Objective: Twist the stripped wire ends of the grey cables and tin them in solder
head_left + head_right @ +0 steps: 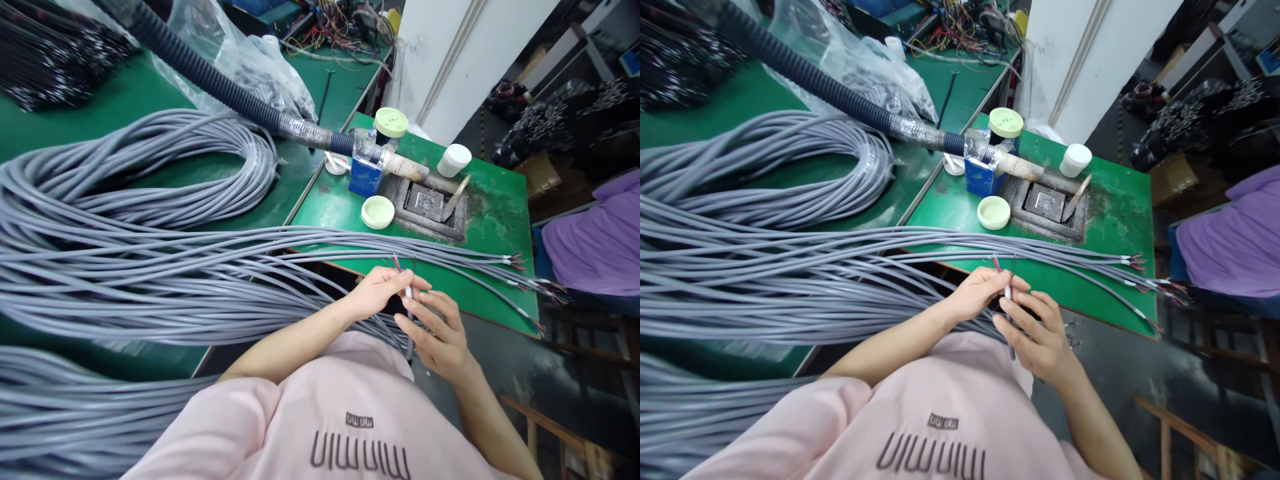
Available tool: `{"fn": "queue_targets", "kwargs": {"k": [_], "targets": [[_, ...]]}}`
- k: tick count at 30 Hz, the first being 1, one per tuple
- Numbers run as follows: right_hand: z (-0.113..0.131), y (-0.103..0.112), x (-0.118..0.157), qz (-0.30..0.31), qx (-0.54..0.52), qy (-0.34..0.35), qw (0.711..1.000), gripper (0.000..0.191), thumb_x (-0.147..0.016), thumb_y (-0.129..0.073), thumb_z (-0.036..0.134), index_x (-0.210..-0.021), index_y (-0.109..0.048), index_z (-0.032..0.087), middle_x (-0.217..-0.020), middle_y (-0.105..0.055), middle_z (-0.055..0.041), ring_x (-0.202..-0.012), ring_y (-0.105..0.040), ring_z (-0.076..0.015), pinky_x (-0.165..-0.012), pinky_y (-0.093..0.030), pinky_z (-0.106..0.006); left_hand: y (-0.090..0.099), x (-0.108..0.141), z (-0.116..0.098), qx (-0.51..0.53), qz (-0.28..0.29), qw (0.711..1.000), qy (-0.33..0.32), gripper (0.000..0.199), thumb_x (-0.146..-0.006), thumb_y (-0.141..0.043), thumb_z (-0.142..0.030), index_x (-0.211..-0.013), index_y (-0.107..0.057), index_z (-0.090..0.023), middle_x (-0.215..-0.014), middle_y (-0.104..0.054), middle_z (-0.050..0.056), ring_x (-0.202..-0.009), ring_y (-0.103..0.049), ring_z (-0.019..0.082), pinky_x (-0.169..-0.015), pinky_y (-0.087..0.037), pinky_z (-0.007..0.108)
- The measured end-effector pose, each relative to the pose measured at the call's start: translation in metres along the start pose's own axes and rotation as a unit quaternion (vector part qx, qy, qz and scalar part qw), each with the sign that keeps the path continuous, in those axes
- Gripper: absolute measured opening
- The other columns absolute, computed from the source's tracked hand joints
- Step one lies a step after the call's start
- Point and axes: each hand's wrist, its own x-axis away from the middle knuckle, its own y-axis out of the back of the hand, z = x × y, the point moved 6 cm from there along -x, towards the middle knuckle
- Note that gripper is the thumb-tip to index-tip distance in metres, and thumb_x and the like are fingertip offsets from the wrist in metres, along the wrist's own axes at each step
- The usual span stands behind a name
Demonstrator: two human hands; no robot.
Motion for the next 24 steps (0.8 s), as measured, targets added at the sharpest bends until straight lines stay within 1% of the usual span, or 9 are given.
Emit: {"fn": "queue_targets", "kwargs": {"k": [8, 12, 15, 17, 21, 24], "targets": [[-0.001, -0.001, 0.003, -0.007, -0.015, -0.009, 1.0, 0.041, -0.085, -0.053, 0.01, -0.12, -0.066, 0.026, -0.12, -0.069, -0.0058, -0.124, -0.052, -0.0253, -0.101, -0.048, -0.048, 0.001, -0.003, 0.01, 0.022, -0.002, 1.0, 0.009, 0.049, -0.079, -0.066, -0.058, -0.092, -0.078, -0.012, -0.08, -0.074, 0.009, -0.073, -0.064, 0.015, -0.076, -0.047, 0.026], [-0.002, -0.002, 0.006, -0.008, -0.021, -0.021, 1.0, 0.04, -0.086, -0.053, 0.012, -0.12, -0.065, 0.03, -0.122, -0.068, -0.0043, -0.125, -0.052, -0.0249, -0.1, -0.049, -0.048, 0.001, -0.003, 0.008, 0.003, -0.008, 1.0, 0.006, 0.051, -0.079, -0.065, -0.059, -0.092, -0.078, -0.012, -0.08, -0.074, 0.009, -0.071, -0.063, 0.015, -0.076, -0.047, 0.026], [-0.004, -0.003, 0.01, -0.015, -0.027, -0.024, 0.999, 0.042, -0.085, -0.052, 0.01, -0.121, -0.065, 0.029, -0.123, -0.068, -0.0054, -0.125, -0.052, -0.0258, -0.099, -0.05, -0.05, 0.002, -0.003, 0.006, -0.02, -0.013, 1.0, 0.001, 0.051, -0.078, -0.066, -0.06, -0.092, -0.078, -0.012, -0.083, -0.074, 0.009, -0.073, -0.063, 0.015, -0.077, -0.047, 0.027], [-0.005, -0.003, 0.013, -0.022, -0.035, -0.026, 0.999, 0.044, -0.085, -0.052, 0.009, -0.123, -0.064, 0.028, -0.124, -0.067, -0.0065, -0.124, -0.053, -0.0263, -0.099, -0.05, -0.05, 0.003, -0.003, 0.004, -0.03, -0.018, 0.999, -0.004, 0.051, -0.077, -0.067, -0.059, -0.093, -0.077, -0.012, -0.081, -0.073, 0.008, -0.072, -0.062, 0.014, -0.075, -0.047, 0.026], [-0.008, -0.007, 0.018, -0.026, -0.066, -0.047, 0.996, 0.045, -0.086, -0.055, 0.012, -0.126, -0.061, 0.031, -0.128, -0.064, -0.0056, -0.124, -0.055, -0.0272, -0.097, -0.052, -0.051, 0.006, -0.003, 0.003, -0.027, -0.043, 0.999, -0.005, 0.049, -0.075, -0.07, -0.057, -0.093, -0.077, -0.012, -0.071, -0.069, 0.005, -0.066, -0.058, 0.011, -0.07, -0.046, 0.024], [-0.009, -0.009, 0.019, -0.044, -0.103, -0.07, 0.991, 0.047, -0.086, -0.057, 0.012, -0.129, -0.059, 0.031, -0.128, -0.063, -0.0067, -0.122, -0.057, -0.0282, -0.093, -0.054, -0.051, 0.009, -0.004, 0.001, -0.026, -0.084, 0.996, -0.02, 0.041, -0.071, -0.076, -0.052, -0.079, -0.076, -0.012, -0.068, -0.068, 0.004, -0.065, -0.058, 0.011, -0.069, -0.046, 0.024]]}}
